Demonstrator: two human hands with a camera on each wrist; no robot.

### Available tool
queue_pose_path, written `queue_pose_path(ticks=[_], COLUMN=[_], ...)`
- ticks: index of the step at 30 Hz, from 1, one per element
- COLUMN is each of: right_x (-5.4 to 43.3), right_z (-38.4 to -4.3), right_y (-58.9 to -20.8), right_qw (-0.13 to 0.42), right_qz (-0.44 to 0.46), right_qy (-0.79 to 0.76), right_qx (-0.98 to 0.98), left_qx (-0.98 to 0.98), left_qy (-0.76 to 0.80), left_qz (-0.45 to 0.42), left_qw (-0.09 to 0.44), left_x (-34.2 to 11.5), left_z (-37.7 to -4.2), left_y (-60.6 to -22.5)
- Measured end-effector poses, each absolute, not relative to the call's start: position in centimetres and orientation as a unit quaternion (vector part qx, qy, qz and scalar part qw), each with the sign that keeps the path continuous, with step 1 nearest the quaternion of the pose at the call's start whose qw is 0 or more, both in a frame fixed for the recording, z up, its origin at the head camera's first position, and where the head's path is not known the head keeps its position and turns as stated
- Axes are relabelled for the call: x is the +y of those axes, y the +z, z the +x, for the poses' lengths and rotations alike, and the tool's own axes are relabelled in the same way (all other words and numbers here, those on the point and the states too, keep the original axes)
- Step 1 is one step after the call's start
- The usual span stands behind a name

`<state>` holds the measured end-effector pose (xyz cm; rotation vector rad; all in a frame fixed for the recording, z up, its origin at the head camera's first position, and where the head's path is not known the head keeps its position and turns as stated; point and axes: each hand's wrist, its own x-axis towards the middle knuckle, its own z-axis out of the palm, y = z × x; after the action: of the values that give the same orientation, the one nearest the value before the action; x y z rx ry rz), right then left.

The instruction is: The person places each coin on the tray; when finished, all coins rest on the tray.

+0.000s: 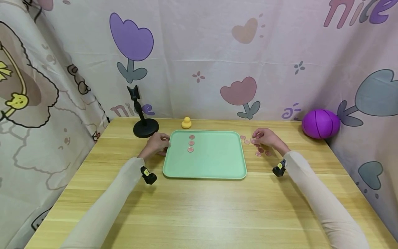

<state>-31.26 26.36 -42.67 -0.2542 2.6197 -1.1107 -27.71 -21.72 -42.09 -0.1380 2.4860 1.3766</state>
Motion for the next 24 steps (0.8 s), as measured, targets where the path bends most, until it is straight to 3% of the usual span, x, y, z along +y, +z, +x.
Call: queue_pose_path(ticks=[11, 24], right_x=[26.2, 21.0], right_z=[-31.1, -30.2], right_y=[-42.2, -40.3], right_qw=[0.053, 0.153], right_qz=[-0.056, -0.073], right_qy=[-0.383, -0.508], right_qx=[0.921, 0.845], left_qx=[0.867, 0.842], left_qy=[0.475, 0.518], left_qz=[-0.046, -0.029], left_qw=[0.145, 0.151], left_x=[-21.5, -22.5], left_z=[-27.4, -27.3], left_y=[-41.9, -42.2])
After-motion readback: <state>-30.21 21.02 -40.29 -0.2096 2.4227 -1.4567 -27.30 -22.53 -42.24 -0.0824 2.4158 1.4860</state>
